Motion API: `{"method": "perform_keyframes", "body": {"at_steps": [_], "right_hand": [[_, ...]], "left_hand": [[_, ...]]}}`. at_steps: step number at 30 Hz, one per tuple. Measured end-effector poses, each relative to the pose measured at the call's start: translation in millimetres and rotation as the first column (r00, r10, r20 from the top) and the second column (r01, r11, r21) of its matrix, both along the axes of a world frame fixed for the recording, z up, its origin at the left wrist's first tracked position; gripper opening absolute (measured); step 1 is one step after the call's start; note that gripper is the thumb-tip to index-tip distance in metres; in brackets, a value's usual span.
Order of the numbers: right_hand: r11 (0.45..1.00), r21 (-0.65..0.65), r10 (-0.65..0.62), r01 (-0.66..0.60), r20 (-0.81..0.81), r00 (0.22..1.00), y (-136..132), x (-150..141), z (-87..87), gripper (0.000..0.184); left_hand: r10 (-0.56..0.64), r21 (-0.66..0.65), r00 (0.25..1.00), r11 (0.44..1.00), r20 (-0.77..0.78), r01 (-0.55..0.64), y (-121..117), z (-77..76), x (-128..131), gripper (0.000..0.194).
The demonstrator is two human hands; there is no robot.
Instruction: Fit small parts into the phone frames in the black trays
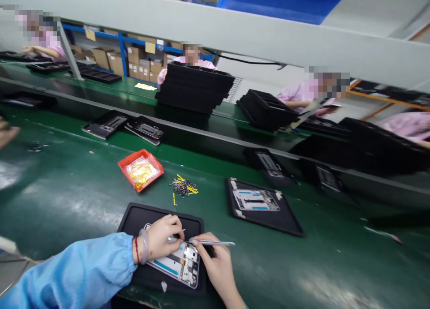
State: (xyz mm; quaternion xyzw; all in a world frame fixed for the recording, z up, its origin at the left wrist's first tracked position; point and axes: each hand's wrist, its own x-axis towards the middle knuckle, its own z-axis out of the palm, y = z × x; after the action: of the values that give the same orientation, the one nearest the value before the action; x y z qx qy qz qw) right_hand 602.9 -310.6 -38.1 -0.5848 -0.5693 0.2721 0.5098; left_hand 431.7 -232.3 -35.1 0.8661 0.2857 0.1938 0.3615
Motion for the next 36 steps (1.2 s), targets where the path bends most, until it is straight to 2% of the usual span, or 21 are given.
{"method": "perform_keyframes", "body": {"at_steps": [8,19,23,29,32,36], "right_hand": [[0.997,-0.078,-0.002,0.000,-0.016,1.000,-2.2,2.2,-7.7,0.011],[0.999,-0.021,-0.031,0.031,-0.033,0.999,-3.5,0.2,-3.8,0.022],[1.000,0.012,-0.018,0.019,-0.067,0.998,-3.6,11.3,-14.8,0.019],[0.993,-0.110,0.021,-0.035,-0.128,0.992,-1.5,24.0,-32.8,0.019],[0.992,-0.126,-0.023,0.004,-0.146,0.989,-2.6,20.3,-31.4,0.021],[0.996,-0.083,-0.046,0.036,-0.129,0.991,-2.6,7.0,-20.2,0.022]], "left_hand": [[-0.006,-0.020,0.999,1.000,0.038,0.007,1.6,-1.9,-1.2,0.017],[0.001,-0.041,1.000,0.999,0.004,0.000,1.9,1.3,1.4,0.016],[0.012,-0.020,0.998,1.000,-0.057,-0.013,2.7,-1.0,6.9,0.014],[0.038,-0.003,0.997,0.999,-0.061,-0.038,3.8,-3.6,9.8,0.015],[0.033,-0.015,0.999,0.999,-0.037,-0.034,3.1,-3.3,8.3,0.016],[0.020,-0.038,1.000,0.999,0.005,-0.020,2.3,-3.0,5.5,0.016]]}}
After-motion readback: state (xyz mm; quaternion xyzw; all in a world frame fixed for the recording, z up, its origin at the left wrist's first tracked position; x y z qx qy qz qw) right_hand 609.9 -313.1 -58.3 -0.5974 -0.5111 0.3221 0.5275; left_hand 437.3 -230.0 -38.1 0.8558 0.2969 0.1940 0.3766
